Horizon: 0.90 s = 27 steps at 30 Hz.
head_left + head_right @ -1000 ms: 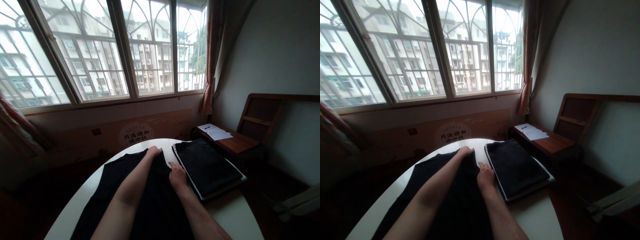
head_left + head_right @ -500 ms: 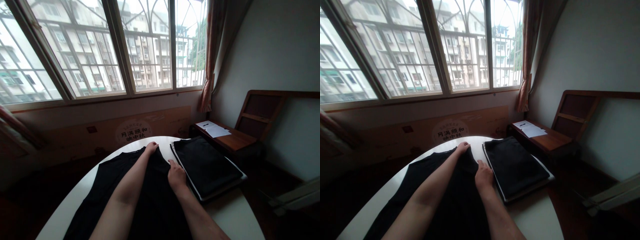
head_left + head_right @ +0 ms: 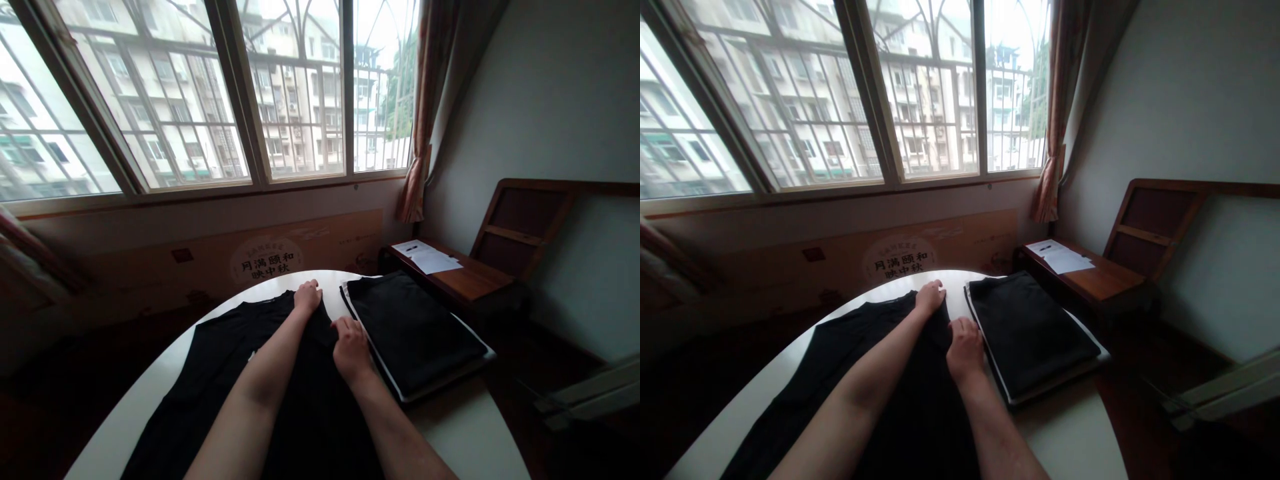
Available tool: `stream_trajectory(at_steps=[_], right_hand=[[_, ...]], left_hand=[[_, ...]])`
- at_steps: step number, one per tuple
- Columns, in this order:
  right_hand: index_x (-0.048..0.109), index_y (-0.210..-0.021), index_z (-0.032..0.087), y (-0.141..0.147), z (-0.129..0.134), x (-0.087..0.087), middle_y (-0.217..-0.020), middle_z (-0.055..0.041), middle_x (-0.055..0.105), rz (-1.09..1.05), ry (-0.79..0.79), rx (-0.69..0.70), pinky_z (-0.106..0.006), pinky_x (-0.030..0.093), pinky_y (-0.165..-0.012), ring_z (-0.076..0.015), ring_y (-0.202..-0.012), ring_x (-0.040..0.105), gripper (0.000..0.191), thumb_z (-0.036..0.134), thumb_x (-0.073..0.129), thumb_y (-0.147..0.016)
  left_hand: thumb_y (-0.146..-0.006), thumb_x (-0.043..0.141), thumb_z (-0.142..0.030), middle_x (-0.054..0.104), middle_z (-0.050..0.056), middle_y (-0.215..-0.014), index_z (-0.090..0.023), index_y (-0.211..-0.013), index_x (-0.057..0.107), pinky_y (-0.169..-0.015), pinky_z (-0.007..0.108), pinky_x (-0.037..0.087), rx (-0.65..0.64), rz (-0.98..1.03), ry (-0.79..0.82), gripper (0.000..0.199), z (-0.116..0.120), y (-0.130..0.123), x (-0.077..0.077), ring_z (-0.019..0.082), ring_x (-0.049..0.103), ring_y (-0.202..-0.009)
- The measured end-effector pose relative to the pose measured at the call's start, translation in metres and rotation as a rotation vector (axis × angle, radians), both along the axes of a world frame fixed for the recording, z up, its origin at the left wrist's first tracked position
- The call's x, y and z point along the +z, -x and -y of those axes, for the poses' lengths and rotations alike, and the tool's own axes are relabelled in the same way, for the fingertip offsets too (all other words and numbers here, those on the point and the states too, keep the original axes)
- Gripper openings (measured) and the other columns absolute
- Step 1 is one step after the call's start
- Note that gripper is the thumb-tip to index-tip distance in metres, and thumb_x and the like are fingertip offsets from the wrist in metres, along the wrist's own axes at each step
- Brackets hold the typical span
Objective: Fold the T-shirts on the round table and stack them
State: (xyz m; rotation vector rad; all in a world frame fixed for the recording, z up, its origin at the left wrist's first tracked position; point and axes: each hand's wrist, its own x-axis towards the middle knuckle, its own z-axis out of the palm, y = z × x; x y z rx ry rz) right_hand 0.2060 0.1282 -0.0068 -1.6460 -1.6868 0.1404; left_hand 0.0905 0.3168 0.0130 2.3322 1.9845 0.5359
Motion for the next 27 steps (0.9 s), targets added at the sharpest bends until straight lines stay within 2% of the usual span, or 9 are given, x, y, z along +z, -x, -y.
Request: stream_trajectory(at_steps=[2,5,8,11,14,17,22,24,27], right_hand=[[0.069,-0.118,0.016,0.002,-0.002,-0.002,-0.126,-0.0102,0.066,-0.05,-0.077,0.144,-0.033,0.04,-0.109,-0.0215,-0.12,0.056,0.048,-0.003,0.043,-0.082],[0.069,-0.122,0.013,0.005,-0.004,-0.005,-0.127,-0.0102,0.068,-0.066,-0.081,0.321,-0.029,0.039,-0.112,-0.0193,-0.122,0.059,0.047,0.001,0.044,-0.084],[0.07,-0.123,0.013,0.007,-0.002,-0.005,-0.127,-0.0107,0.069,-0.012,0.013,0.365,-0.033,0.041,-0.112,-0.0216,-0.122,0.06,0.041,0.01,0.046,-0.09],[0.069,-0.124,0.014,0.008,0.003,0.001,-0.133,-0.0119,0.066,0.099,0.142,0.37,-0.043,0.034,-0.117,-0.0268,-0.13,0.055,0.038,0.016,0.05,-0.091],[0.067,-0.126,0.013,0.011,0.01,0.013,-0.136,-0.0145,0.064,0.227,0.237,0.384,-0.049,0.036,-0.115,-0.0314,-0.133,0.052,0.04,0.018,0.053,-0.089],[0.07,-0.122,0.009,0.015,0.018,0.03,-0.131,-0.0193,0.065,0.331,0.344,0.38,-0.046,0.047,-0.103,-0.0336,-0.123,0.06,0.037,0.017,0.055,-0.089],[0.078,-0.108,0.019,0.006,0.018,0.045,-0.107,-0.0118,0.077,0.324,0.443,0.41,-0.034,0.052,-0.091,-0.0277,-0.103,0.071,0.032,0.013,0.059,-0.083],[0.075,-0.117,0.022,-0.005,0.011,0.046,-0.114,-0.0084,0.076,0.24,0.383,0.371,-0.03,0.049,-0.096,-0.0242,-0.11,0.069,0.041,0.008,0.053,-0.085],[0.065,-0.133,0.017,-0.02,-0.002,0.039,-0.126,-0.0117,0.07,0.114,0.286,0.212,-0.026,0.045,-0.101,-0.0219,-0.119,0.064,0.056,-0.001,0.046,-0.084]], left_hand=[[-0.099,0.041,-0.027,0.065,0.016,-0.126,-0.017,-0.123,0.062,-0.098,0.039,0.046,-0.014,-0.003,-0.061,0.034,0.008,0.001,0.005,0.029,0.057,-0.121],[-0.101,0.029,-0.023,0.067,0.014,-0.125,-0.016,-0.122,0.063,-0.102,0.037,0.044,-0.118,-0.023,-0.068,0.041,0.021,0.006,0.005,0.025,0.059,-0.119],[-0.1,0.04,-0.03,0.067,0.01,-0.13,-0.02,-0.122,0.066,-0.107,0.033,0.043,-0.3,-0.074,0.022,0.036,0.032,0.013,-0.006,0.022,0.06,-0.122],[-0.097,0.048,-0.037,0.049,0.011,-0.153,-0.019,-0.138,0.057,-0.118,0.043,0.032,-0.397,-0.131,0.113,0.046,0.037,0.017,-0.021,0.026,0.04,-0.144],[-0.099,0.041,-0.041,0.031,0.015,-0.163,-0.017,-0.149,0.043,-0.121,0.056,0.021,-0.392,-0.155,0.164,0.055,0.035,0.015,-0.029,0.03,0.023,-0.152],[-0.1,0.038,-0.044,0.029,0.017,-0.163,-0.015,-0.15,0.042,-0.12,0.058,0.019,-0.37,-0.141,0.182,0.057,0.032,0.012,-0.027,0.031,0.021,-0.153],[-0.102,0.035,-0.036,0.046,0.014,-0.155,-0.019,-0.143,0.052,-0.117,0.053,0.031,-0.327,-0.047,0.122,0.047,0.034,0.011,-0.017,0.028,0.038,-0.146],[-0.102,0.03,-0.028,0.051,0.015,-0.151,-0.016,-0.14,0.055,-0.115,0.046,0.036,-0.282,0.01,0.045,0.046,0.039,0.013,-0.009,0.025,0.044,-0.142],[-0.099,0.027,-0.016,0.059,0.018,-0.139,-0.011,-0.13,0.06,-0.111,0.043,0.04,-0.228,0.083,-0.098,0.046,0.053,0.021,0.009,0.025,0.052,-0.132]])
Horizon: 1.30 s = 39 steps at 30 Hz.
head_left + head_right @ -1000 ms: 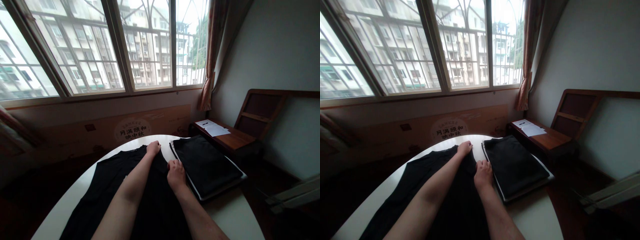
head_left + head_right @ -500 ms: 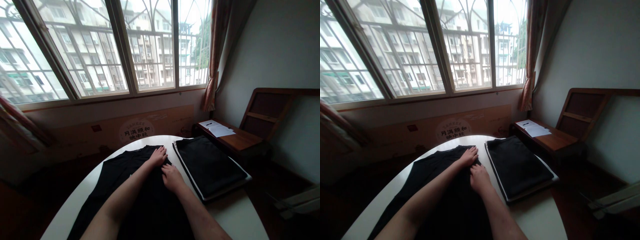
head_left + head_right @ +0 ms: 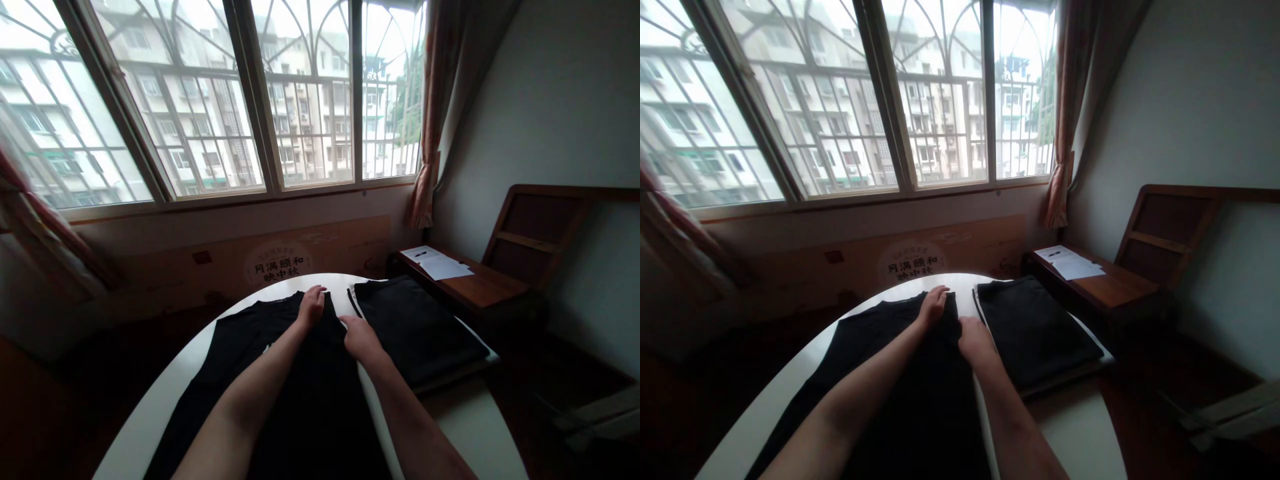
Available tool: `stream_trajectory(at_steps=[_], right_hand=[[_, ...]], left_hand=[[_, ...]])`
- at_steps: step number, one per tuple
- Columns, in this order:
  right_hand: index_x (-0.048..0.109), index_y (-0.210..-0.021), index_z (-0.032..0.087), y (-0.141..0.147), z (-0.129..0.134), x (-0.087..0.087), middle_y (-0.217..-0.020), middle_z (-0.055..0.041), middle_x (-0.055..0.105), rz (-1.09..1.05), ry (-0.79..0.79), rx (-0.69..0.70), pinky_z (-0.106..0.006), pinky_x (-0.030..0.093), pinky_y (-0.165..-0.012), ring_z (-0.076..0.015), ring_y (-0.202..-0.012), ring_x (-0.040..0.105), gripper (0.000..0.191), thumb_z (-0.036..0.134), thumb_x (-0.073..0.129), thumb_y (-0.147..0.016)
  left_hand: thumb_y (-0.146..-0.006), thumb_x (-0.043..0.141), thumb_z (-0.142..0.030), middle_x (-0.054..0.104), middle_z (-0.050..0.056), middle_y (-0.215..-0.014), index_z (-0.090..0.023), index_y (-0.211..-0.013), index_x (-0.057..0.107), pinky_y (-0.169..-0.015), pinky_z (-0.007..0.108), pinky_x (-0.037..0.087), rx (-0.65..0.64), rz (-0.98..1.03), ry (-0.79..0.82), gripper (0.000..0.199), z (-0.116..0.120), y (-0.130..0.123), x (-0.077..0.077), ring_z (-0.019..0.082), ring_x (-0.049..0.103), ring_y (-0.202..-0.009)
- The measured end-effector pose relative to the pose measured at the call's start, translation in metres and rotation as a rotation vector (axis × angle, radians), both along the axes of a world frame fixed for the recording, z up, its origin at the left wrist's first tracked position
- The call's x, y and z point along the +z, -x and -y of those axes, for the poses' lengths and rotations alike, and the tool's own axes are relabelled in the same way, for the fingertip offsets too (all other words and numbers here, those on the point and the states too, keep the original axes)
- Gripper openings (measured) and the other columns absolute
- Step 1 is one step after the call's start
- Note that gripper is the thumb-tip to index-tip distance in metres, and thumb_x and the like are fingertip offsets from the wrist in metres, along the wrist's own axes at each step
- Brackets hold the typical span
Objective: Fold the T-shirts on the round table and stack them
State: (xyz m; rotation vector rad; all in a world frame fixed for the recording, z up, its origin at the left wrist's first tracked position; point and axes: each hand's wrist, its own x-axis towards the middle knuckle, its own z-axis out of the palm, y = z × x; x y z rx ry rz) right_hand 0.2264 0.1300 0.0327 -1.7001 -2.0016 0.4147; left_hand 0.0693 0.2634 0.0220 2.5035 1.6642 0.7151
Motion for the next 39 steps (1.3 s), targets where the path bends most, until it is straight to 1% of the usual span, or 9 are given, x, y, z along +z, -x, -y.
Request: stream_trajectory(at_steps=[5,8,10,16,21,25,31,36,39], right_hand=[[0.062,-0.135,0.012,-0.003,-0.012,-0.022,-0.129,-0.0168,0.066,0.001,0.013,-0.089,-0.027,0.044,-0.101,-0.024,-0.121,0.062,0.057,-0.003,0.047,-0.083],[0.065,-0.131,0.013,0.002,-0.014,-0.034,-0.128,-0.0164,0.066,0.004,0.021,-0.093,-0.028,0.043,-0.102,-0.0248,-0.121,0.06,0.05,0.001,0.048,-0.086],[0.065,-0.13,0.012,0.004,-0.014,-0.038,-0.13,-0.0164,0.065,0.003,0.016,-0.095,-0.028,0.041,-0.103,-0.024,-0.124,0.058,0.048,0.001,0.045,-0.088],[0.062,-0.135,0.022,0.005,-0.006,-0.036,-0.127,-0.008,0.067,-0.016,-0.035,-0.062,-0.025,0.04,-0.102,-0.0184,-0.119,0.059,0.051,0.004,0.039,-0.093],[0.071,-0.126,0.029,0.002,-0.001,-0.034,-0.12,-0.0061,0.068,-0.022,-0.072,-0.117,-0.026,0.043,-0.095,-0.0199,-0.11,0.06,0.049,0.007,0.041,-0.094],[0.075,-0.118,0.03,0.003,-0.001,-0.034,-0.122,-0.0076,0.067,0.015,-0.048,-0.13,-0.027,0.044,-0.094,-0.0211,-0.111,0.059,0.045,0.009,0.045,-0.093],[0.073,-0.121,0.019,0.007,0.002,-0.033,-0.124,-0.0125,0.067,0.06,-0.061,-0.154,-0.03,0.043,-0.096,-0.0239,-0.113,0.058,0.042,0.008,0.044,-0.092],[0.073,-0.118,0.022,0.006,0.003,-0.031,-0.113,-0.009,0.069,0.002,-0.106,-0.143,-0.029,0.042,-0.095,-0.0229,-0.109,0.059,0.043,0.006,0.046,-0.089],[0.079,-0.1,0.024,0.004,0.004,-0.029,-0.105,-0.0076,0.071,0.02,-0.087,-0.114,-0.031,0.04,-0.097,-0.0231,-0.106,0.059,0.036,0.007,0.048,-0.089]], left_hand=[[-0.082,0.055,-0.011,0.072,0.006,-0.102,-0.02,-0.098,0.072,-0.094,0.033,0.051,-0.177,-0.01,-0.047,0.025,0.054,0.013,0.016,0.022,0.064,-0.101],[-0.071,0.071,-0.016,0.071,0.005,-0.111,-0.022,-0.106,0.071,-0.096,0.034,0.05,-0.363,-0.1,0.027,0.035,0.089,0.012,0.008,0.024,0.063,-0.106],[-0.071,0.073,-0.021,0.069,0.008,-0.119,-0.02,-0.112,0.068,-0.099,0.036,0.049,-0.389,-0.144,0.091,0.042,0.105,0.006,0.0,0.027,0.061,-0.112],[-0.086,0.05,-0.013,0.072,0.011,-0.104,-0.017,-0.102,0.066,-0.089,0.035,0.052,-0.228,-0.12,0.118,0.023,0.113,-0.008,-0.003,0.024,0.067,-0.097],[-0.081,0.055,-0.014,0.071,0.008,-0.103,-0.019,-0.099,0.066,-0.088,0.031,0.052,-0.291,-0.117,0.131,0.021,0.115,0.002,0.001,0.022,0.066,-0.096],[-0.077,0.062,-0.018,0.073,0.004,-0.101,-0.022,-0.093,0.071,-0.089,0.027,0.052,-0.362,-0.167,0.178,0.019,0.104,0.011,0.004,0.021,0.066,-0.097],[-0.088,0.043,-0.014,0.07,0.009,-0.122,-0.019,-0.111,0.072,-0.103,0.033,0.047,-0.19,-0.195,0.135,0.038,0.043,0.003,0.011,0.024,0.064,-0.114],[-0.091,0.047,-0.02,0.062,0.012,-0.14,-0.016,-0.129,0.064,-0.114,0.033,0.038,-0.155,-0.265,0.185,0.041,0.006,-0.012,-0.005,0.025,0.053,-0.134],[-0.096,0.043,-0.028,0.044,0.017,-0.155,-0.013,-0.144,0.05,-0.119,0.047,0.031,-0.11,-0.292,0.209,0.051,-0.002,-0.013,-0.019,0.029,0.037,-0.146]])
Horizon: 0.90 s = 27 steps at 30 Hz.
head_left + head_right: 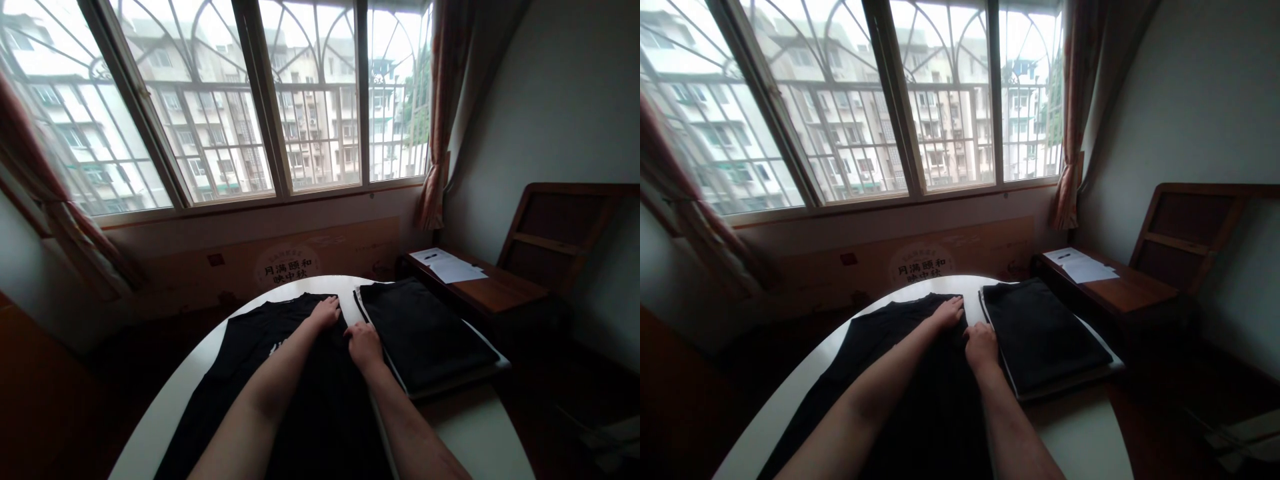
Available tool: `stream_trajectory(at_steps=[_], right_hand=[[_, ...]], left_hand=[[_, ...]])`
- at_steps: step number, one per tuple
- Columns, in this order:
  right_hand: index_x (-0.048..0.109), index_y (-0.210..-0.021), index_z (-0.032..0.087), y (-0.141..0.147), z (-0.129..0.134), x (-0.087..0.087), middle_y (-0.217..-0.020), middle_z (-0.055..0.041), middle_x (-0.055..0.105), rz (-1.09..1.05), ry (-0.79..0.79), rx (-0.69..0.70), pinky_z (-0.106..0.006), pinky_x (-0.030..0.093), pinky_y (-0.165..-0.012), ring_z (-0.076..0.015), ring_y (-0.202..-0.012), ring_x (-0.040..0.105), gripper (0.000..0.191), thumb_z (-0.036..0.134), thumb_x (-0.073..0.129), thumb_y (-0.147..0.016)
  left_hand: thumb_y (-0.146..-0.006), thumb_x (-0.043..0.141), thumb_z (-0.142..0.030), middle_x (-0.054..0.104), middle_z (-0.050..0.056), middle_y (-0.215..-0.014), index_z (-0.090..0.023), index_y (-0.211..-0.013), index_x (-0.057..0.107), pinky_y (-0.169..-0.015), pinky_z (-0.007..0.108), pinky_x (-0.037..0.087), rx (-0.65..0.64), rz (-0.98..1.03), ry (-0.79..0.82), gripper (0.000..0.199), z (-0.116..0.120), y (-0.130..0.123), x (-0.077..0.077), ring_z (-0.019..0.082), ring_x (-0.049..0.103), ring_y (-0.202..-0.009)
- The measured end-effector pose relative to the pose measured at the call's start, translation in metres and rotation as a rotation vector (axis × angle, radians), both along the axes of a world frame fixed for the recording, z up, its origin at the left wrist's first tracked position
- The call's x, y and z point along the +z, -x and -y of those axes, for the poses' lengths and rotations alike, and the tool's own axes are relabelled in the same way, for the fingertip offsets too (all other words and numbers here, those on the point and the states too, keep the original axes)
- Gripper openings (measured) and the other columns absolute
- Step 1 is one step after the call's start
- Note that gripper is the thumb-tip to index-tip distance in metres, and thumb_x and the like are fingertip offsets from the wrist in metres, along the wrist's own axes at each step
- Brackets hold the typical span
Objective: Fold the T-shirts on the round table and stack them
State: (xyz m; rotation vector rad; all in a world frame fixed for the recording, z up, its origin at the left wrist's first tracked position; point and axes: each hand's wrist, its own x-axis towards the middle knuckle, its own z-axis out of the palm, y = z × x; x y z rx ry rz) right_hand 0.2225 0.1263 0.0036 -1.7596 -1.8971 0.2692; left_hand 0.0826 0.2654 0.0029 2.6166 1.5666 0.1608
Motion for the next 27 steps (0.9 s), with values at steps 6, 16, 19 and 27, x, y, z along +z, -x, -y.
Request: stream_trajectory(at_steps=[6,16,19,27], right_hand=[[0.081,-0.091,0.023,0.001,0.002,0.006,-0.103,-0.0078,0.073,0.006,0.066,-0.022,-0.032,0.043,-0.091,-0.025,-0.103,0.061,0.034,0.007,0.051,-0.085],[0.078,-0.094,0.019,-0.004,-0.012,0.005,-0.106,-0.0083,0.074,-0.256,-0.053,-0.052,-0.028,0.048,-0.093,-0.0207,-0.101,0.068,0.041,0.002,0.044,-0.079],[0.074,-0.109,0.015,-0.004,-0.018,-0.004,-0.115,-0.0104,0.073,-0.39,-0.224,-0.036,-0.03,0.047,-0.101,-0.021,-0.109,0.067,0.048,0.001,0.038,-0.08],[0.068,-0.122,0.011,-0.001,-0.017,-0.016,-0.123,-0.0146,0.07,-0.391,-0.311,0.153,-0.038,0.048,-0.105,-0.0232,-0.115,0.066,0.043,0.013,0.038,-0.091]], left_hand=[[-0.1,0.031,-0.038,0.027,0.011,-0.165,-0.022,-0.154,0.034,-0.121,0.061,0.017,0.057,-0.012,0.025,0.057,-0.004,0.003,-0.017,0.03,0.021,-0.153],[-0.101,0.02,-0.037,0.023,0.018,-0.165,-0.008,-0.156,0.027,-0.122,0.054,0.02,0.222,0.02,-0.009,0.062,0.018,-0.003,0.0,0.03,0.019,-0.153],[-0.101,0.019,-0.039,0.025,0.02,-0.164,-0.006,-0.155,0.029,-0.122,0.052,0.022,0.234,0.036,-0.016,0.064,0.042,-0.005,-0.003,0.031,0.02,-0.153],[-0.099,0.032,-0.048,0.024,0.017,-0.165,-0.01,-0.156,0.03,-0.123,0.049,0.021,0.152,0.074,0.021,0.068,0.11,0.024,0.019,0.03,0.018,-0.154]])
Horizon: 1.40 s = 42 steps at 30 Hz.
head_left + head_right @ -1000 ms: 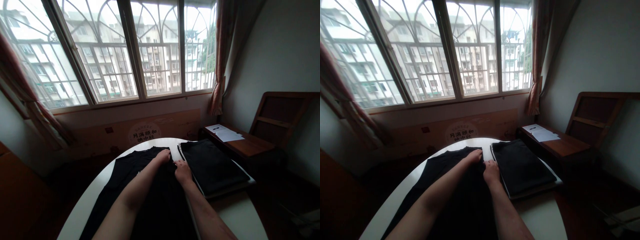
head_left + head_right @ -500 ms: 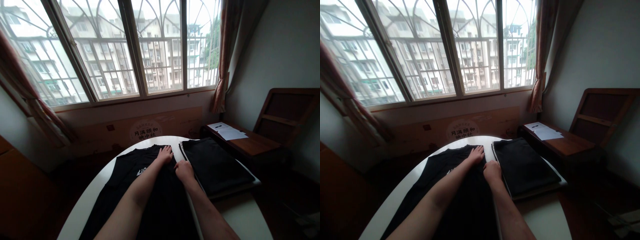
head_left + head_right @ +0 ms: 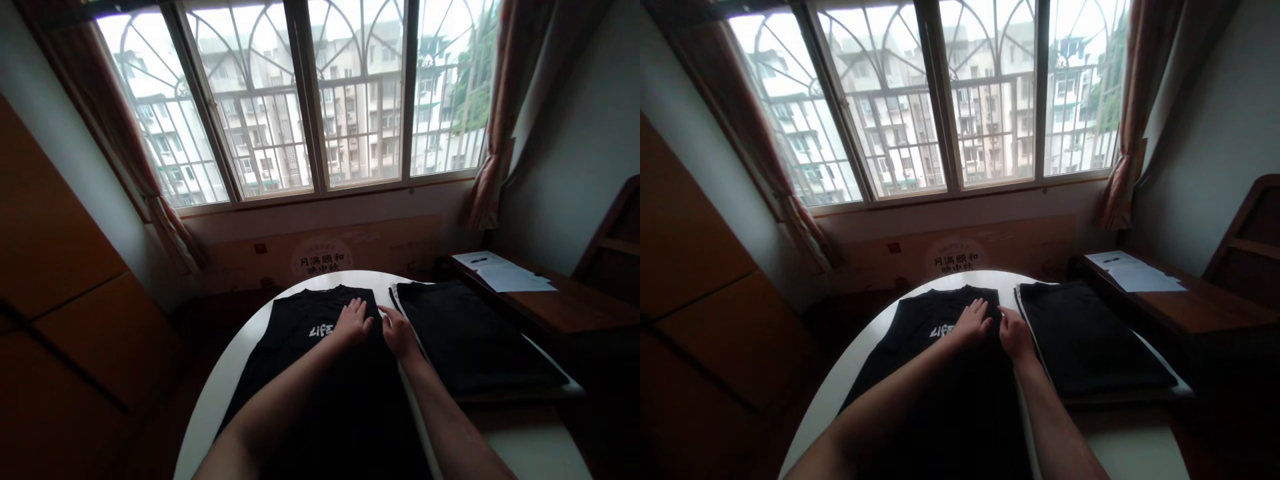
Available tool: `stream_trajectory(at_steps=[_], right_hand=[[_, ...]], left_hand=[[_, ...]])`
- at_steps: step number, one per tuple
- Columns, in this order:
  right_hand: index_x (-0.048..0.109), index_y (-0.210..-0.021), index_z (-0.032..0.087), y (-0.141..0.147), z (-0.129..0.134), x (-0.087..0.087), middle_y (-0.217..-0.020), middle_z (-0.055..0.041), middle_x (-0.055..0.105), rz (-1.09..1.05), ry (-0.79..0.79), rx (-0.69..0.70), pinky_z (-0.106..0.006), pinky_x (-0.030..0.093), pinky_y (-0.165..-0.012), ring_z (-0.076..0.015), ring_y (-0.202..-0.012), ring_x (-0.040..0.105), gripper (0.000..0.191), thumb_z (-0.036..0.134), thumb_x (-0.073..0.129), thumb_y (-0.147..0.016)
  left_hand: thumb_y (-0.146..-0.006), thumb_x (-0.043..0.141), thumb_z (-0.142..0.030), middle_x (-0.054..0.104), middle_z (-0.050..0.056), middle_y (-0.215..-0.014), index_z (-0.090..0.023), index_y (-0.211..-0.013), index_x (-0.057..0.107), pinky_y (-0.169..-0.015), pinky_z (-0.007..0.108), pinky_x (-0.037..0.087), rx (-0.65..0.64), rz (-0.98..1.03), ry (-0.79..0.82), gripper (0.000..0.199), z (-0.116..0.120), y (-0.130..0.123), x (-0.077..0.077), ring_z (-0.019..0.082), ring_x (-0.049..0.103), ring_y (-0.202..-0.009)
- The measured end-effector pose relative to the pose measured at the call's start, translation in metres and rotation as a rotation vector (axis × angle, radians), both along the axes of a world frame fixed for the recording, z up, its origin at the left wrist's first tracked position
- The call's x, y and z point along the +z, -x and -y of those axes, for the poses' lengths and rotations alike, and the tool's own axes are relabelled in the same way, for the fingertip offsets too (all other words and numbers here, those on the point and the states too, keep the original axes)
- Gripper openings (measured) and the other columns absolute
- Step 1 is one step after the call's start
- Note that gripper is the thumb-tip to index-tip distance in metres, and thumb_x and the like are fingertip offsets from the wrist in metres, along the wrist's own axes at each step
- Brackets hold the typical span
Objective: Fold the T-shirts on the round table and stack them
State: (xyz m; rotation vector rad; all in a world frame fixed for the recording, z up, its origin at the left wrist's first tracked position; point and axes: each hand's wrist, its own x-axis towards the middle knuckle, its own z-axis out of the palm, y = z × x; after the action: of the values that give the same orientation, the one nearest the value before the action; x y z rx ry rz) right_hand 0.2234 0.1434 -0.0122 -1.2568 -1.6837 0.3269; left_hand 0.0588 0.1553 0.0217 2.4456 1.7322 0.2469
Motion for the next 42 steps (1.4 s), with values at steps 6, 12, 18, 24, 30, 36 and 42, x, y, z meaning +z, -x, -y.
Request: stream_trajectory(at_steps=[6,12,18,24,30,36,42], right_hand=[[0.073,-0.111,0.01,-0.011,0.013,0.05,-0.116,-0.0164,0.073,-0.074,-0.131,-0.042,-0.04,0.049,-0.103,-0.0253,-0.111,0.066,0.038,0.016,0.042,-0.088],[0.073,-0.112,0.018,-0.031,0.081,0.124,-0.112,-0.0102,0.075,-0.084,-0.115,0.168,-0.037,0.052,-0.097,-0.0218,-0.105,0.069,0.037,0.023,0.042,-0.094],[0.068,-0.127,0.034,-0.097,0.224,0.087,-0.126,-0.0072,0.07,0.295,0.307,0.474,-0.032,0.051,-0.102,-0.022,-0.117,0.066,0.036,0.036,0.06,-0.093],[0.067,-0.132,0.03,-0.131,0.331,0.005,-0.144,-0.0086,0.058,0.476,0.46,0.42,-0.039,0.048,-0.111,-0.0297,-0.133,0.054,0.045,0.044,0.064,-0.089],[0.069,-0.129,0.028,-0.115,0.342,-0.017,-0.135,-0.0081,0.065,0.51,0.327,0.215,-0.047,0.05,-0.108,-0.0322,-0.127,0.06,0.045,0.029,0.062,-0.085],[0.072,-0.121,0.026,-0.094,0.344,0.002,-0.117,-0.0084,0.073,0.397,0.36,0.24,-0.04,0.056,-0.096,-0.0262,-0.11,0.068,0.036,0.036,0.056,-0.09],[0.068,-0.123,0.024,-0.082,0.348,-0.025,-0.112,-0.0099,0.073,0.37,0.375,-0.011,-0.043,0.057,-0.087,-0.0277,-0.101,0.07,0.039,0.038,0.047,-0.092]], left_hand=[[-0.091,0.055,-0.048,0.045,0.01,-0.156,-0.02,-0.14,0.055,-0.118,0.036,0.033,0.016,-0.001,0.101,0.057,0.073,0.106,0.085,0.027,0.039,-0.146],[-0.086,0.055,-0.049,0.069,-0.001,-0.132,-0.033,-0.124,0.068,-0.108,0.034,0.045,0.174,0.178,0.144,0.043,0.196,0.206,0.12,0.022,0.062,-0.125],[-0.088,0.051,-0.049,0.069,0.0,-0.13,-0.036,-0.114,0.071,-0.106,0.037,0.051,0.326,0.402,-0.124,0.036,0.305,0.238,0.072,0.023,0.063,-0.122],[-0.086,0.058,-0.035,0.063,0.005,-0.135,-0.031,-0.111,0.074,-0.1,0.041,0.057,0.335,0.295,-0.407,0.03,0.4,0.248,-0.005,0.026,0.062,-0.123],[-0.072,0.053,-0.011,0.037,0.003,-0.161,-0.032,-0.142,0.055,-0.112,0.043,0.045,0.318,0.191,-0.341,0.073,0.45,0.242,-0.055,0.028,0.043,-0.143],[-0.085,0.046,-0.018,0.05,0.002,-0.151,-0.03,-0.12,0.072,-0.107,0.038,0.051,0.428,0.34,-0.409,0.045,0.449,0.255,-0.072,0.025,0.056,-0.132],[-0.082,0.05,-0.032,0.067,0.005,-0.13,-0.026,-0.11,0.076,-0.102,0.037,0.055,0.607,0.465,-0.447,0.039,0.442,0.255,-0.058,0.027,0.064,-0.12]])
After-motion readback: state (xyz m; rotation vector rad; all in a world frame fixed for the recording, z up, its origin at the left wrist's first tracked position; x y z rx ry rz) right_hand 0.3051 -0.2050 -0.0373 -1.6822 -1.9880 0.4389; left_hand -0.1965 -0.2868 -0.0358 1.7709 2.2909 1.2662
